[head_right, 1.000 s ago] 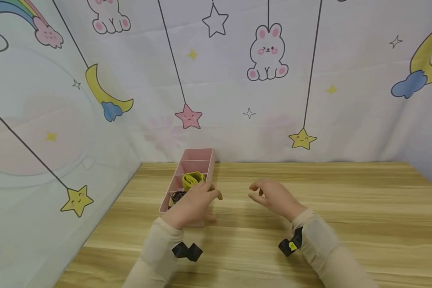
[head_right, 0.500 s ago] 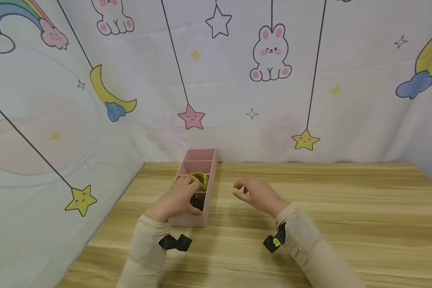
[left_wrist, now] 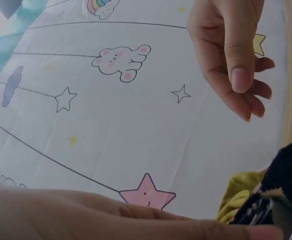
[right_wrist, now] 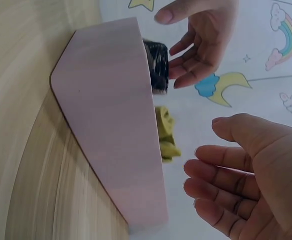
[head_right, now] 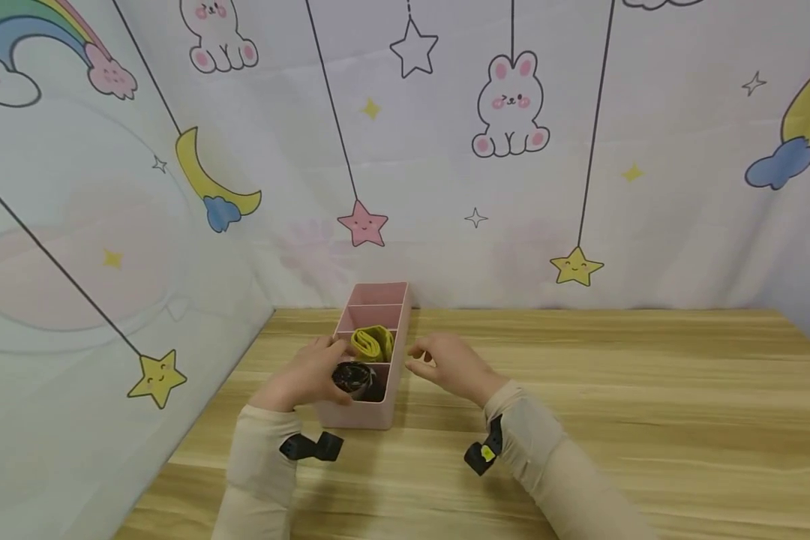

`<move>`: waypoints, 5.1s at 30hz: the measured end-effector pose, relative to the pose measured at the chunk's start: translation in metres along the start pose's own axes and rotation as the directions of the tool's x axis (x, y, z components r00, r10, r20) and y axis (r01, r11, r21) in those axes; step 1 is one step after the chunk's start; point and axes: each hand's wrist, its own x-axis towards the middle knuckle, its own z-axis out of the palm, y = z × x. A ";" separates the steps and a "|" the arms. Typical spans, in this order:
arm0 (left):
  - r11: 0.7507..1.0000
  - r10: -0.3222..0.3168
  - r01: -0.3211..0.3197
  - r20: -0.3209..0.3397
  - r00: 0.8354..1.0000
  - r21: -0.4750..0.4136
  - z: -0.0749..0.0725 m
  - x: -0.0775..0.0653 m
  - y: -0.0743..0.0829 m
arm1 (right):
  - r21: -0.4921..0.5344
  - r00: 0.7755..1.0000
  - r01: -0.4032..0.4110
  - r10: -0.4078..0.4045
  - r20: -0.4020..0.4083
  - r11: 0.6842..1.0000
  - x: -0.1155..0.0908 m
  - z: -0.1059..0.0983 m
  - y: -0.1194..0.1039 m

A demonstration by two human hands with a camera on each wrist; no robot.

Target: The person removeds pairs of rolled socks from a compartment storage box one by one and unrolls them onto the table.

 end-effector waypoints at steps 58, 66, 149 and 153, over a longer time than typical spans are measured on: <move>0.997 -0.079 0.078 0.047 0.996 0.006 0.000 -0.001 -0.033 | -0.001 0.981 -0.116 0.115 0.154 0.993 0.057 0.041 -0.057; 0.998 -0.066 0.066 0.054 0.996 0.005 0.000 0.000 -0.032 | 0.003 0.992 -0.089 0.088 0.087 0.996 0.055 0.023 -0.064; 0.854 0.482 -0.442 -0.101 0.870 0.275 0.058 0.027 0.074 | 0.078 0.896 -0.439 0.442 -0.039 0.895 -0.073 -0.007 0.027; 0.844 0.484 -0.436 -0.093 0.870 0.311 0.067 0.030 0.078 | 0.095 0.892 -0.449 0.452 -0.015 0.888 -0.075 -0.007 0.033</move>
